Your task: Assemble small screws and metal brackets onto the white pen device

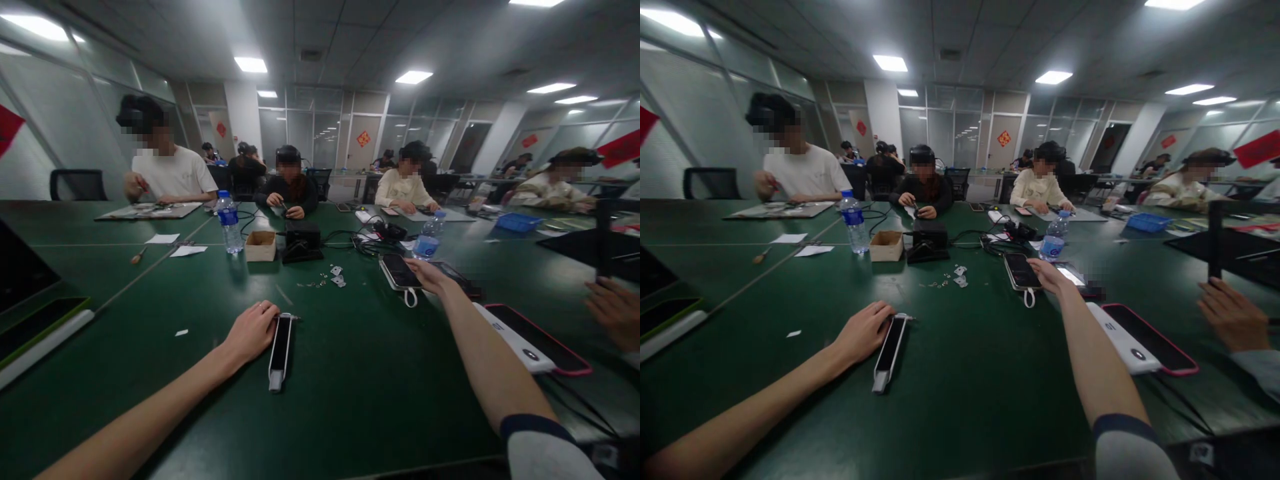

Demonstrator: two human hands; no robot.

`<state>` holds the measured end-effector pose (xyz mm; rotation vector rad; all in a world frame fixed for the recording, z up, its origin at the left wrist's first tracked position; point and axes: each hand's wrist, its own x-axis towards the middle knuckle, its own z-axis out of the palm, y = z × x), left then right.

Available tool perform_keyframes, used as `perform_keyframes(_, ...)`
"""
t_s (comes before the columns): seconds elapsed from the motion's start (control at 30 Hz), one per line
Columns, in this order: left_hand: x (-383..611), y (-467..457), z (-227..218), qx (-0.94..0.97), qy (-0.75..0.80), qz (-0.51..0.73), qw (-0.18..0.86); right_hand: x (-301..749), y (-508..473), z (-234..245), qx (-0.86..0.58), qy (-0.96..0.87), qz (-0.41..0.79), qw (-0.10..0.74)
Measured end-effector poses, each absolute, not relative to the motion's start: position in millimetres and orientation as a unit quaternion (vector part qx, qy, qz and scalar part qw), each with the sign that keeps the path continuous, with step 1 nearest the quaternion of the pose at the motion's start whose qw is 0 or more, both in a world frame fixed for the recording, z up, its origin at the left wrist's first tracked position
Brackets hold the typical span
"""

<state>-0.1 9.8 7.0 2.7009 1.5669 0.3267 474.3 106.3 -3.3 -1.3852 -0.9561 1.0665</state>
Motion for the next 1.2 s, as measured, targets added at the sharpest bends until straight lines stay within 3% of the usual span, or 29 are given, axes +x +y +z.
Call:
perform_keyframes(0.1,-1,12,6,0.861,0.497,0.106,0.005,478,103,2,-0.538,-0.419,0.543,0.490)
perform_keyframes(0.27,-3,13,3,0.867,0.485,0.113,0.003,481,97,4,-0.500,-0.458,0.579,0.453)
perform_keyframes(1.2,-4,6,8,0.870,0.479,0.117,0.017,487,99,-4,-0.495,-0.460,0.587,0.446)
